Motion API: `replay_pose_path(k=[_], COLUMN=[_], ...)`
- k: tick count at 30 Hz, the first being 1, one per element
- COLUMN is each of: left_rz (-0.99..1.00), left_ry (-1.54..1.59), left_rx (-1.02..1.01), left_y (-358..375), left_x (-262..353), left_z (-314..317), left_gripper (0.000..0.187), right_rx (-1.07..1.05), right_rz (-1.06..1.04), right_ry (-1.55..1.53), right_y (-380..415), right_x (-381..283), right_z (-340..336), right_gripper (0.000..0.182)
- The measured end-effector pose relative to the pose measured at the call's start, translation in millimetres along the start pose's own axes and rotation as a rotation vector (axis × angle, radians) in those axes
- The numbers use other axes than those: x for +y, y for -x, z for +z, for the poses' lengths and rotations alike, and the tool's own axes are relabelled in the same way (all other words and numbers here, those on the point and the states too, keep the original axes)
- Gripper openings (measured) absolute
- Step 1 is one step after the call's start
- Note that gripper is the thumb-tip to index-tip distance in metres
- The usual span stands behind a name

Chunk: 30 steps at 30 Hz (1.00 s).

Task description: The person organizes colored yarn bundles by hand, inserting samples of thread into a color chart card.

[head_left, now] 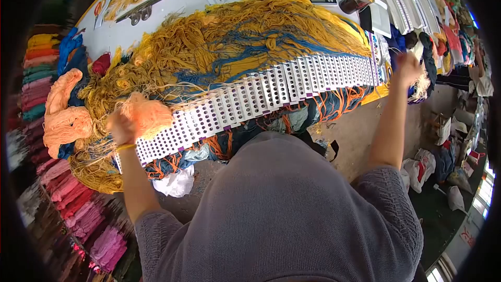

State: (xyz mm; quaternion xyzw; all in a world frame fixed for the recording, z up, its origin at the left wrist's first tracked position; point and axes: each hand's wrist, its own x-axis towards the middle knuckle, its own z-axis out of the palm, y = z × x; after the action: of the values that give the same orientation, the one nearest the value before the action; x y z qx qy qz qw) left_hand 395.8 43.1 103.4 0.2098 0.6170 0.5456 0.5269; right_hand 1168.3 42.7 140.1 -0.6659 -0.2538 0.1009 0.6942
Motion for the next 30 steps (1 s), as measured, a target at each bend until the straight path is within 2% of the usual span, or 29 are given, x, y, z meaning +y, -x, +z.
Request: replay_pose_path(k=[1, 2, 3, 4, 5, 6, 7, 8, 10, 12, 14, 18, 19, 22, 26, 29, 30], left_rz=[-0.018, -0.024, -0.017, -0.192, -0.487, -0.558, -0.557, -0.552, -0.537, -0.51, -0.448, -0.38, -0.383, -0.264, -0.29, -0.261, -0.37], left_ry=[-0.076, -0.155, -0.229, 0.018, 0.0, -0.1, -0.105, -0.111, -0.308, -0.306, -0.418, -0.447, -0.449, -0.778, -0.632, -0.609, -0.45], left_rx=[-0.158, -0.322, -0.483, -0.668, -0.664, -0.653, -0.668, -0.686, -0.626, -0.574, -0.638, -0.628, -0.63, -0.611, -0.639, -0.616, -0.679], left_y=[4, 8, 12, 43, 56, 77, 88, 92, 85, 86, 84, 74, 79, 88, 78, 81, 80], left_x=[-33, -67, -101, -110, -123, -125, -143, -159, -181, -182, -179, -200, -189, -172, -193, -179, -169], left_z=[33, 65, 97, 158, 194, 235, 260, 277, 293, 304, 310, 315, 321, 336, 329, 320, 311], left_gripper=[0.009, 0.019, 0.032, 0.032, 0.028, 0.032, 0.032, 0.032, 0.031, 0.026, 0.024, 0.018, 0.018, 0.01, 0.009, 0.01, 0.008], right_rx=[-0.218, -0.535, -0.648, -0.691, -0.845, -1.003, -1.004, -1.036, -1.078, -1.108, -1.071, -1.109, -1.108, -1.108, -1.109, -1.092, -1.059], right_rz=[-0.13, -0.448, -0.135, 0.184, 0.234, 0.248, 0.129, 0.327, 0.206, 0.202, 0.034, -0.019, -0.015, -0.049, -0.039, -0.007, -0.013], right_ry=[0.277, 0.421, 0.294, 0.188, 0.278, 0.408, 0.277, 0.383, 0.476, 0.529, 0.526, 0.603, 0.604, 0.622, 0.559, 0.503, 0.491], right_y=[36, 41, 96, 152, 180, 200, 226, 238, 248, 248, 252, 252, 253, 254, 252, 251, 250], right_x=[-2, 71, 50, 24, 46, 55, 78, 56, 61, 67, 69, 68, 67, 65, 64, 60, 59], right_z=[23, 24, 53, 84, 91, 99, 100, 105, 106, 108, 109, 112, 113, 115, 113, 108, 108], right_gripper=[0.008, 0.006, 0.009, 0.017, 0.02, 0.018, 0.014, 0.014, 0.013, 0.012, 0.012, 0.009, 0.009, 0.01, 0.01, 0.01, 0.011])
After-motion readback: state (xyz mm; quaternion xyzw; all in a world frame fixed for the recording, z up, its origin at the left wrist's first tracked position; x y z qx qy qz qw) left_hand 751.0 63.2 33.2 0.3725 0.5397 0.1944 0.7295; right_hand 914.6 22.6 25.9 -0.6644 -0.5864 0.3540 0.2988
